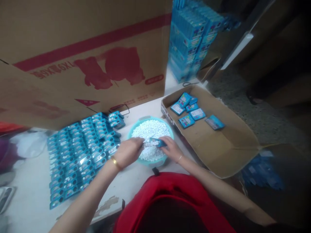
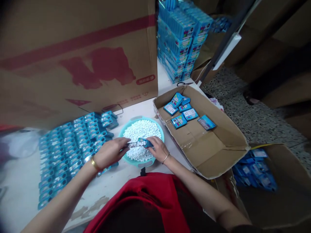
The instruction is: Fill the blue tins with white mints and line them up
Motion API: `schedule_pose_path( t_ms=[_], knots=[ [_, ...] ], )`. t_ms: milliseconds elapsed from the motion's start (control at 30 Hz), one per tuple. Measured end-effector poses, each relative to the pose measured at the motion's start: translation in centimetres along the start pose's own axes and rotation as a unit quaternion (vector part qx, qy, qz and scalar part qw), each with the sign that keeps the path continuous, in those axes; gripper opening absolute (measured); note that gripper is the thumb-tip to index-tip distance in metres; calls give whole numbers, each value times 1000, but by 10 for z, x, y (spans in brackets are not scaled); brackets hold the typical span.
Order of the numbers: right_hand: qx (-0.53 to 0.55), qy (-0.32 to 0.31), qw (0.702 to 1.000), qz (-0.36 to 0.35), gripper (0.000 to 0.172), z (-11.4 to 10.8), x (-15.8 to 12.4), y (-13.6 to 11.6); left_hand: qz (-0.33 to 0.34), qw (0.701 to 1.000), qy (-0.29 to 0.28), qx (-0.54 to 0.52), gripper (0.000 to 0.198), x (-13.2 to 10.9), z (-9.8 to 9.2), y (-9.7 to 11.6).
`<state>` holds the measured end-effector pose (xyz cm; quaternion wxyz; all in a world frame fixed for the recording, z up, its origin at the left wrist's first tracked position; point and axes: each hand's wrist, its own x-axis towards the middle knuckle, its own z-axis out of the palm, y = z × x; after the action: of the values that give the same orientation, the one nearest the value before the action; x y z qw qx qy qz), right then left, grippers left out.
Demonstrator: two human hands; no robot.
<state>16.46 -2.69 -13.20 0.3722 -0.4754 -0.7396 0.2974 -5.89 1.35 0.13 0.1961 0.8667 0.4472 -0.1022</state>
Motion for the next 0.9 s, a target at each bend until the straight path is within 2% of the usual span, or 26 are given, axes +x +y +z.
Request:
schedule_pose_path(
  t_ms=[167, 233, 300, 400, 500, 567, 667, 767, 833, 900],
  knots=[
    [4, 2, 1000, -2, 35, 3, 0, 2, -10, 994, -35, 103, 20, 5, -26, 29],
    [8, 5, 1000, -1, 35, 3, 1, 3, -6, 994, -31, 107, 23, 3, -28, 30],
    [11, 8, 1000, 6, 34, 2, 1, 4, -9, 996, -5, 90, 22, -1, -23, 20],
    [10, 15, 999, 32, 33, -3, -1, 8, -63, 996, 40, 40, 20, -8, 8, -15],
    [12, 44, 996, 78, 32, -10, -3, 12, -141, 990, 5, -20, 18, -8, 66, -49],
    [19, 71, 991, 115, 34, -15, -4, 14, -171, 982, -12, -84, 16, 2, 109, -56],
    [35, 95, 983, 153, 38, -21, -2, 15, -184, 969, 23, -161, 20, 30, 158, -44],
    [46, 105, 980, 163, 38, -22, -1, 17, -187, 961, 56, -198, 26, 58, 178, -27],
    [51, 109, 979, 167, 38, -22, -1, 18, -186, 954, 71, -223, 29, 65, 180, -24],
    [51, 114, 978, 170, 38, -23, -2, 20, -176, 951, 76, -242, 29, 61, 175, -29]
  ],
)
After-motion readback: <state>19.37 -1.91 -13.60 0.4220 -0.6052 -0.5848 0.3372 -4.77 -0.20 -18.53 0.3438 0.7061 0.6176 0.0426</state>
